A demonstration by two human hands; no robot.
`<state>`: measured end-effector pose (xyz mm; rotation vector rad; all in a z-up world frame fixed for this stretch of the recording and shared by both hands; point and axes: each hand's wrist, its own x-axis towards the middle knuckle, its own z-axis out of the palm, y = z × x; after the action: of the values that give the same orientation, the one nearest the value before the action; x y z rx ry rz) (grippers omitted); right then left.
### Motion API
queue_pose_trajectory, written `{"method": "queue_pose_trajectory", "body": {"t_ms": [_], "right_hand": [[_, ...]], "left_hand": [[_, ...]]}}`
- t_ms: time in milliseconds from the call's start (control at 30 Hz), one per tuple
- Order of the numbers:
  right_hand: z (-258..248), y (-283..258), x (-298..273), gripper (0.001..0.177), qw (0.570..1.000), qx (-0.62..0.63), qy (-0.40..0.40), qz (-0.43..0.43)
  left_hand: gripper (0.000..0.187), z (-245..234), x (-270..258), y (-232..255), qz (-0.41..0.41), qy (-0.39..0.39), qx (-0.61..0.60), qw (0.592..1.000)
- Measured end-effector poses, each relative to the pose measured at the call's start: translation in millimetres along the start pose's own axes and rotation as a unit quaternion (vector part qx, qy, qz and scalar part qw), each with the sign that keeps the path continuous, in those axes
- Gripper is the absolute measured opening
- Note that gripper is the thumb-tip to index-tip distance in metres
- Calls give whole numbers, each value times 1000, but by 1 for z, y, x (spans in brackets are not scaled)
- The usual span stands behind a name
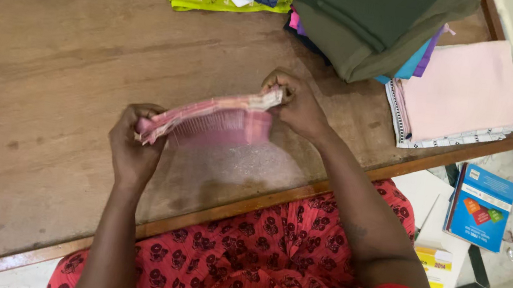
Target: The person folds several pieces of clothing by hand, placing them one at a time on a wooden surface and smoothing them out.
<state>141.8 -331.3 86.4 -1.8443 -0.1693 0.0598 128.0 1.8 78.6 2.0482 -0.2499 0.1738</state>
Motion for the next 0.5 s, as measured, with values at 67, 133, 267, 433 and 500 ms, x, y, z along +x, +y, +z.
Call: {"method": "queue_pose_trajectory", "body": {"t_ms": [67, 133, 267, 433, 500], "right_hand": [[5, -9, 0, 20, 993, -26, 35, -110], [9, -13, -1, 19, 976, -109, 54, -181], [21, 1, -1, 19, 955, -267, -79, -101], [39, 10, -11, 25, 869, -325, -320, 191], [37, 2, -11, 28, 838, -363, -344, 219]], "left_hand": [[28, -7, 2, 11, 141, 62, 128, 980], [30, -13, 0, 13, 206, 76, 217, 951], [29, -4, -5, -11, 112, -116, 315, 935], [18, 7, -13, -24, -67, -395, 327, 856], [21, -2, -13, -15, -128, -441, 270, 847]]}}
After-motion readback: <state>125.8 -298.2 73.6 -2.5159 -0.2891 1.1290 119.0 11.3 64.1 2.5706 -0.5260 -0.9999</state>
